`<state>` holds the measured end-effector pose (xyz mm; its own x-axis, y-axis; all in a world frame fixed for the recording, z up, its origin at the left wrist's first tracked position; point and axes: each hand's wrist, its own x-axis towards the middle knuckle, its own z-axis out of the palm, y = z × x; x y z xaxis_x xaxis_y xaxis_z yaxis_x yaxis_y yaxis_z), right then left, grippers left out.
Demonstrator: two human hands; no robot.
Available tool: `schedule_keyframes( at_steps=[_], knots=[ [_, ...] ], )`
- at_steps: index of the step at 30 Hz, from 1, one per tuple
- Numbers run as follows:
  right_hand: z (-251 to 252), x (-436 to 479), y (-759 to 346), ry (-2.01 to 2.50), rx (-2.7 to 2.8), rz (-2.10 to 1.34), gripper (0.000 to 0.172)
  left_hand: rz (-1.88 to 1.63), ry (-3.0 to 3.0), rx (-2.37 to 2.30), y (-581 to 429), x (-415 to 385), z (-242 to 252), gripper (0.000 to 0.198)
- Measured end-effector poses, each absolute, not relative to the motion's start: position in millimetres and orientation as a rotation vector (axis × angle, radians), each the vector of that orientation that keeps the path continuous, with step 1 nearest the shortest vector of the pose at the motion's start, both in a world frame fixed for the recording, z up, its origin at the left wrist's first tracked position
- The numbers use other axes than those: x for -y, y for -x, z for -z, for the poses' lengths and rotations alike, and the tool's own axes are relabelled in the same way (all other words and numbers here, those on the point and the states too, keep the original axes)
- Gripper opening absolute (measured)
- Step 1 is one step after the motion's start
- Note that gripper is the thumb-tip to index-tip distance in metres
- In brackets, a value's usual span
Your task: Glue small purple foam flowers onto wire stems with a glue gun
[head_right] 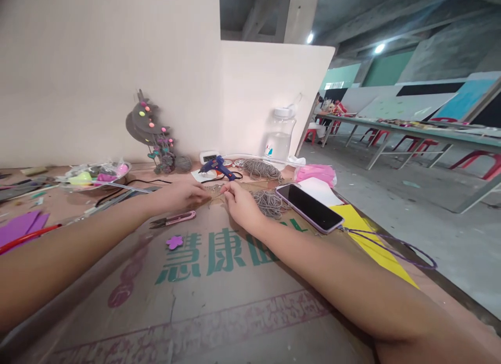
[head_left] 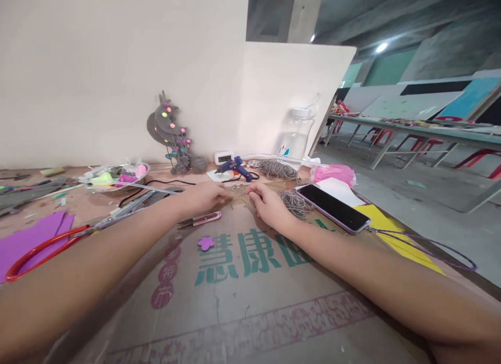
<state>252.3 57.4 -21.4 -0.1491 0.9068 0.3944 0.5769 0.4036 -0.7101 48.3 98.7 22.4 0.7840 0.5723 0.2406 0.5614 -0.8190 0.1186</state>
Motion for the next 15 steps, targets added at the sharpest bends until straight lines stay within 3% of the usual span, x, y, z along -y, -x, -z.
schedule_keyframes(
  at_steps=[15],
  knots=[
    [25.5, -61.4, -251.0, 1.286, 1.866, -0.476, 0.016, -0.389, -2.904, -1.150, -52.3, -117.9, 6.3, 0.017]
  ],
)
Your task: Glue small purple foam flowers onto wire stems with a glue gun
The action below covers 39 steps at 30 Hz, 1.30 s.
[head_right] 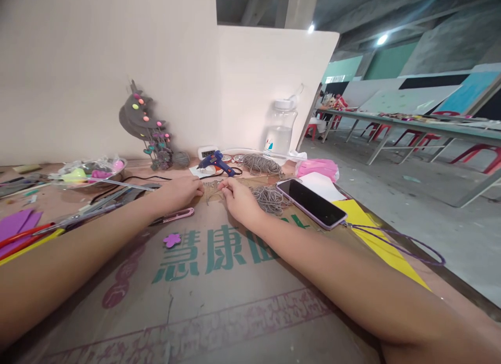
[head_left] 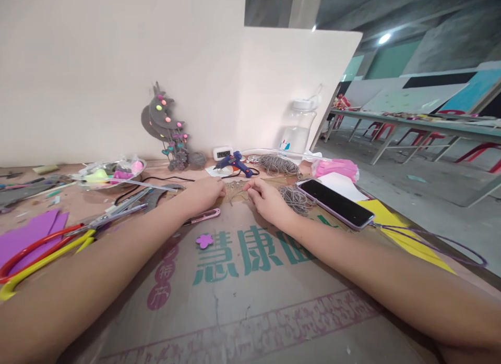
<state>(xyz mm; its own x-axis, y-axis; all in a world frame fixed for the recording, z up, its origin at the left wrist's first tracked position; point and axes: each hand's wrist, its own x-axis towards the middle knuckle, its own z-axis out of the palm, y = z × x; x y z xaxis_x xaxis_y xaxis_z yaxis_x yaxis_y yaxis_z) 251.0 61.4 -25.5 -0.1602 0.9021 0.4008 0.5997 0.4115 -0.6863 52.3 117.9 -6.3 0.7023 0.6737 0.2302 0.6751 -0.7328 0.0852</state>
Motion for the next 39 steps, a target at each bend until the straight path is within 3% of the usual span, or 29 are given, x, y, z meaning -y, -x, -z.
schedule_keyframes(
  at_steps=[11, 24, 29, 34, 39],
  knots=[
    [16.8, -55.5, -247.2, 1.335, 1.854, -0.515, 0.015, 0.621, 2.878, 1.574, -32.1, -127.8, -30.5, 0.026],
    [16.0, -53.6, -247.8, 1.263, 1.869, -0.525, 0.017, 0.608, 3.136, 1.367, -65.5, -120.2, -23.3, 0.028],
    [8.6, -41.8, -243.4, 1.104, 1.938, -0.346, 0.018, 0.711, 3.565, 1.101, -73.0, -88.0, -28.3, 0.056],
    [4.6, -36.3, -241.7, 1.058, 1.920, -0.345, 0.019, 0.677, 3.505, 1.272, -72.6, -76.8, -37.1, 0.025],
    [7.4, -39.7, -244.6, 1.164, 1.899, -0.373, 0.020, 1.050, 2.885, 1.824, -52.7, -102.7, -34.4, 0.021]
  ],
)
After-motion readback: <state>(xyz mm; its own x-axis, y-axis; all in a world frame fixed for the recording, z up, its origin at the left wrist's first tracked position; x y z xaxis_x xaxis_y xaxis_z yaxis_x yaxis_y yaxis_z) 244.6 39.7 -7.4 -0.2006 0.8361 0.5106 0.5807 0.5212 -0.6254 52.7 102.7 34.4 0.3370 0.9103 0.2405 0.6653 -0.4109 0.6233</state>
